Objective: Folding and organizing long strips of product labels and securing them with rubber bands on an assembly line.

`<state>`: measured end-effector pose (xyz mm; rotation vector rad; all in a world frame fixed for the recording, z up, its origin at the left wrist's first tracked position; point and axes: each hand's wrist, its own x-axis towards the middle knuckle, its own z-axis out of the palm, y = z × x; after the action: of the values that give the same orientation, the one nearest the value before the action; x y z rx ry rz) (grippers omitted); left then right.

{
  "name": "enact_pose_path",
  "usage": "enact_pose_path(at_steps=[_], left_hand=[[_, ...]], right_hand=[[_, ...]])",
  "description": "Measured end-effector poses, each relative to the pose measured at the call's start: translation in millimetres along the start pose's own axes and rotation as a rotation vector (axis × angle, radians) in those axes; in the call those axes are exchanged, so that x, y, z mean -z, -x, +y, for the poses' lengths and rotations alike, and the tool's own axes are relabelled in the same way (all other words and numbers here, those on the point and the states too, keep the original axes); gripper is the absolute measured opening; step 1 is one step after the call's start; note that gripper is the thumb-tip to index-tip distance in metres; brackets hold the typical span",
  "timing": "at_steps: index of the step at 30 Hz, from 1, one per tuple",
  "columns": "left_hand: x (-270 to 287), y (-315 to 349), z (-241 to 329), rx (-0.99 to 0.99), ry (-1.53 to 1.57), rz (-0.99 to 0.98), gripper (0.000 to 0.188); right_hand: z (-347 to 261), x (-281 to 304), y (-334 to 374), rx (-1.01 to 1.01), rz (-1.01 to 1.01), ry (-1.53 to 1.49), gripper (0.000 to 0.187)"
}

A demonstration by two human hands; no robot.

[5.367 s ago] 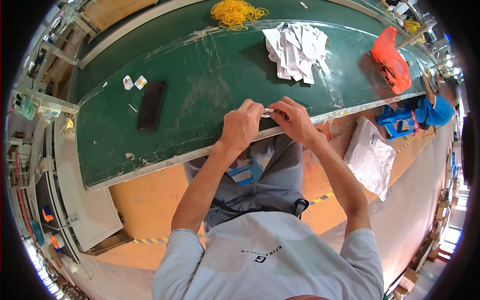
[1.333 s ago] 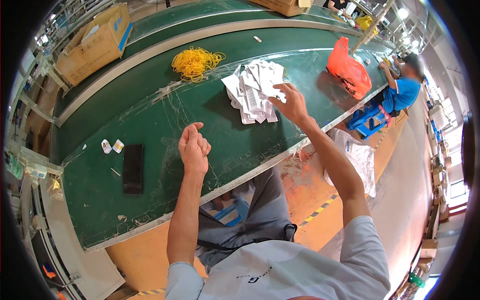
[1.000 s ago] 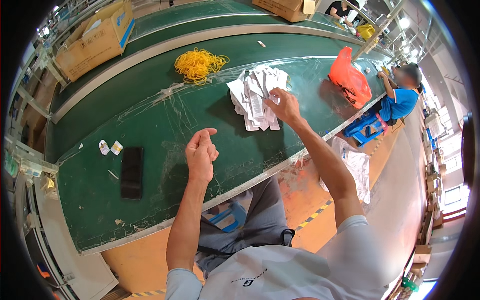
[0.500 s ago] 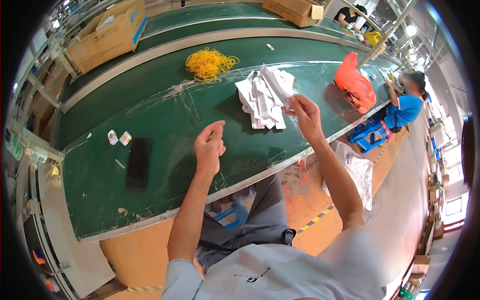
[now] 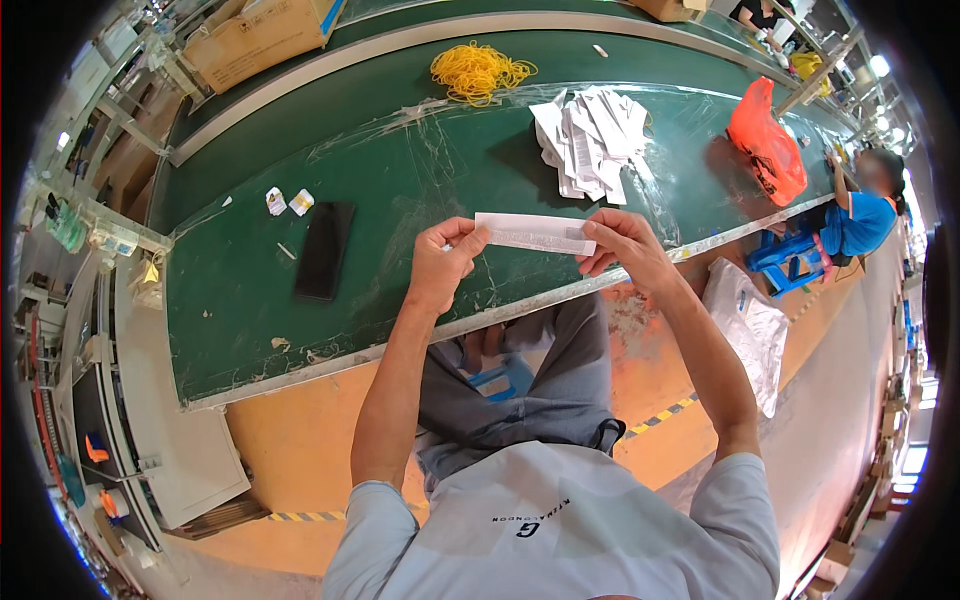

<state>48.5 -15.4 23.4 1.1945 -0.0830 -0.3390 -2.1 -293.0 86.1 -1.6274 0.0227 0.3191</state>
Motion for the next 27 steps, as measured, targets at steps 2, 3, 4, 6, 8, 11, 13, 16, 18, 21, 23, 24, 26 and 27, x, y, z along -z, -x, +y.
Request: enact_pose_path(at_steps=[2, 3, 4, 6, 8, 11, 13, 16, 18, 21, 23, 24, 26, 27], left_hand=[[1, 7, -1, -0.103, -0.255, 0.075, 0.02], [3, 8, -3, -0.1, -0.258, 0.075, 0.02], [4, 10, -6, -0.139, -0.328, 0.107, 0.019], [6, 12, -9, -0.176, -0.399, 0.139, 0.018], [4, 16, -4, 0.014, -0.203, 0.139, 0.018], [3, 17, -7, 0.011, -0.161, 0.139, 0.018], [3, 18, -10, 0.009, -0.169, 0.155, 0.018], [-1, 18, -13, 0.008, -0.17, 0.175, 0.016], [-5, 19, -15, 0.012, -0.167, 0.176, 0.015], [-11, 20, -16, -0.001, -0.136, 0.149, 0.015], [-11, 23, -17, -0.04, -0.077, 0.14, 0.013], [-12, 24, -17, -0.037, -0.078, 0.14, 0.013], [-13, 25, -16, -0.067, -0.109, 0.162, 0.01], [-12, 25, -17, -0.064, -0.109, 0.162, 0.01]], right_hand=[[4, -5, -2, -0.011, 0.007, 0.03, 0.028], [6, -10, -1, -0.013, 0.006, 0.025, 0.028], [6, -17, -1, -0.028, 0.027, 0.02, 0.028], [9, -20, 0, -0.044, 0.048, 0.013, 0.029], [15, -20, 1, -0.091, 0.035, -0.054, 0.029], [14, -24, 6, -0.114, 0.06, -0.098, 0.033], [12, -30, 12, -0.065, 0.098, -0.152, 0.031], [15, -34, 18, 0.031, 0.146, -0.185, 0.028], [24, -32, 17, 0.079, 0.158, -0.168, 0.027], [42, -26, 13, 0.133, 0.066, -0.105, 0.031], [46, -30, 11, 0.147, 0.056, -0.054, 0.024], [51, -28, 10, 0.146, 0.056, -0.056, 0.024], [55, -27, 10, 0.171, 0.064, 0.119, 0.016], [58, -28, 10, 0.168, 0.065, 0.117, 0.016]])
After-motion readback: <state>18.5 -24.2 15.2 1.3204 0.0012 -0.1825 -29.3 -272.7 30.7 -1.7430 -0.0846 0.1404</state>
